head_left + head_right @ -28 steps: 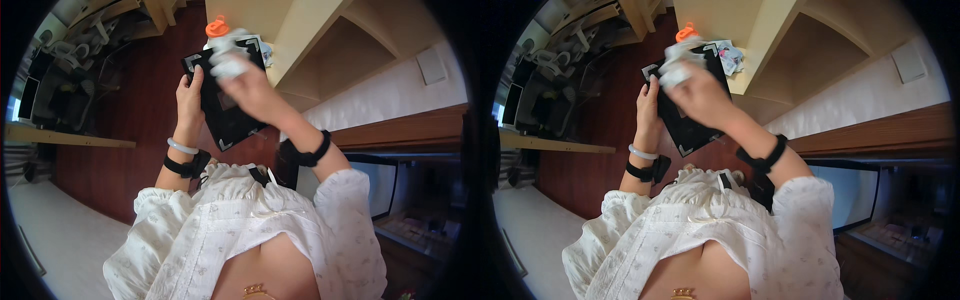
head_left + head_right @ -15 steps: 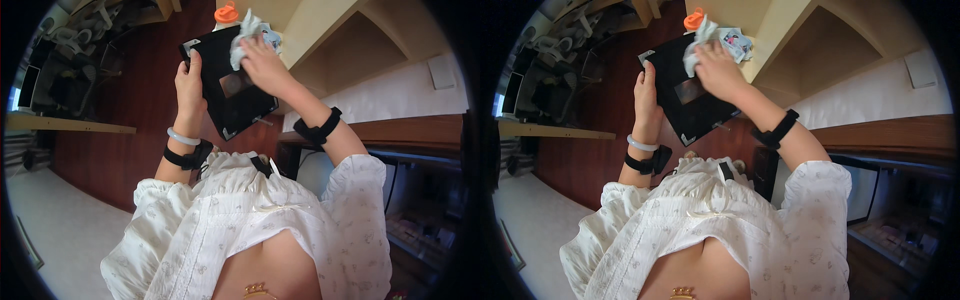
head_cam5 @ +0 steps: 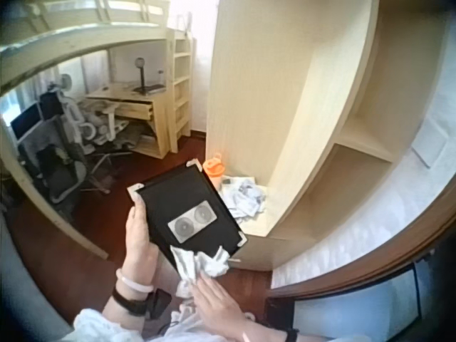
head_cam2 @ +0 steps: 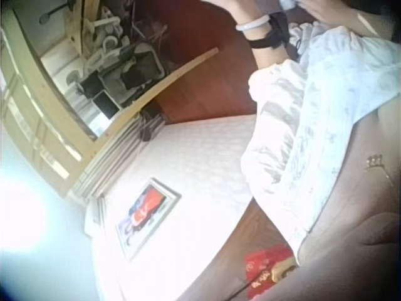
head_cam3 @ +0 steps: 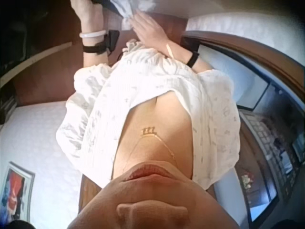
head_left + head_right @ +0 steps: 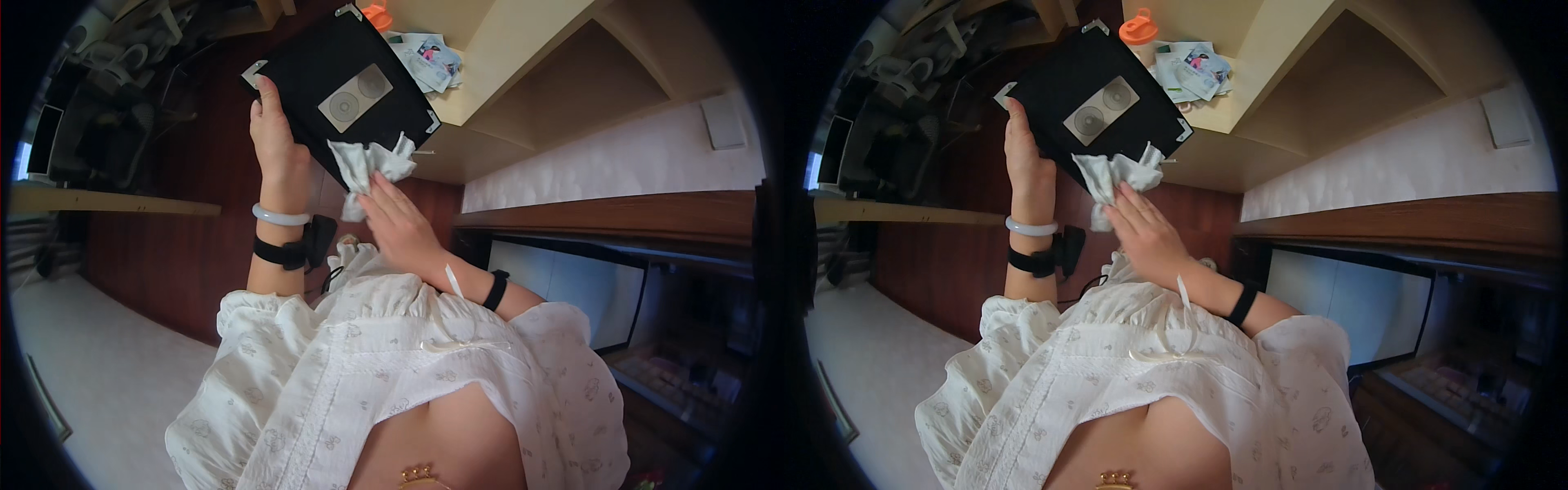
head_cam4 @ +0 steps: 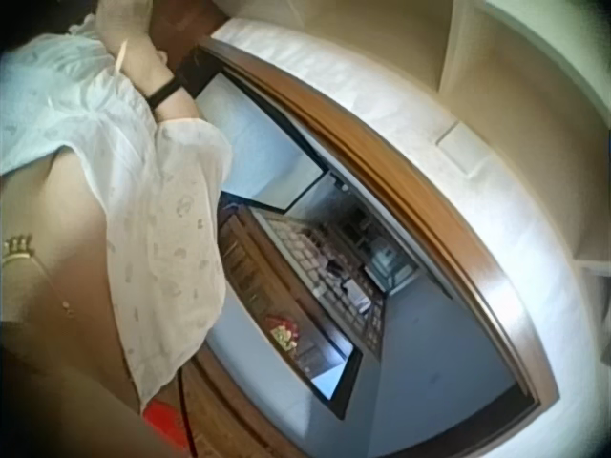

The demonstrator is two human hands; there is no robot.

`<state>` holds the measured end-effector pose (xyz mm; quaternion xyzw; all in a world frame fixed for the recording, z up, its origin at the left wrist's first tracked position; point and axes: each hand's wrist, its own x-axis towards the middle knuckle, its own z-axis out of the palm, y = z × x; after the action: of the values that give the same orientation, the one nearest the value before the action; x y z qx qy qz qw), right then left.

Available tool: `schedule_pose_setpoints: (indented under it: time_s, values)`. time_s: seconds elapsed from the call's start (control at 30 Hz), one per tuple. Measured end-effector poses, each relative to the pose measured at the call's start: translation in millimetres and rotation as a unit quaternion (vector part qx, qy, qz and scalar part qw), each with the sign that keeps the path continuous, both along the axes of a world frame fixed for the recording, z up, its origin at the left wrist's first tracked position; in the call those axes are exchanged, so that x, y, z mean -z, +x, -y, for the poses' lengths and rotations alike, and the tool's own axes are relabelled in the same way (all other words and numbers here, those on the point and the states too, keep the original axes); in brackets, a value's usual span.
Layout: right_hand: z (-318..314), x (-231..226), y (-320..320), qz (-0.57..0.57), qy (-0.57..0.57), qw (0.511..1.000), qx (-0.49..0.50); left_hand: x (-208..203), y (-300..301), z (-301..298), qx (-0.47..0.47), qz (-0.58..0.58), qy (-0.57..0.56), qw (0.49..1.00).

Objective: The person removes items from a wooden shelf, wipes the shelf surfaces with a cloth, cleans a photo frame and a bottle, and places the frame back on the shelf.

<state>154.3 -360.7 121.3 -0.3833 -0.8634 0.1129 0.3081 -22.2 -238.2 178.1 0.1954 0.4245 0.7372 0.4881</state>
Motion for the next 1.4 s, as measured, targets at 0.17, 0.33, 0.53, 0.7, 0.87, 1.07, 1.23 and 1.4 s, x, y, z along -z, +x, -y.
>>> schedule_pose_setpoints:
  time_s: [0.17,0.33,0.53,0.7,0.87,1.07,1.23,1.4]
  values:
    - [-3.1,38.2,70.8,-0.033,-0.029,0.994,0.098,-11.9,-0.7,5.4,-0.006,0.027,0.009,1.000]
    - [-50.2,26.0,112.2,-0.356,-0.184,0.879,0.259,-13.4,-4.5,3.2,0.012,0.059,0.004,0.998]
    - [-98.2,-82.5,54.3,-0.211,-0.126,0.968,-0.047,-6.0,2.5,-1.4,0.039,0.008,0.017,0.999]
    - [-112.2,-74.6,12.8,-0.039,-0.119,0.967,-0.222,-7.6,-0.3,3.2,0.062,-0.004,0.015,0.998]
    - [-133.0,-47.8,69.6,-0.051,-0.051,0.995,-0.075,-9.4,-3.1,8.1,0.070,0.021,-0.009,0.997]
    - [-109.7,4.0,136.8,-0.149,-0.128,0.966,0.166,-17.7,-1.4,13.6,0.043,0.085,-0.002,0.995]
    - [-30.3,24.5,91.7,-0.286,-0.221,0.916,0.173,-17.0,-5.6,10.4,0.004,0.046,0.022,0.999]
    - [-3.4,-35.2,6.6,-0.112,-0.271,0.953,0.075,-18.6,-3.3,9.7,-0.027,-0.030,0.034,0.999]
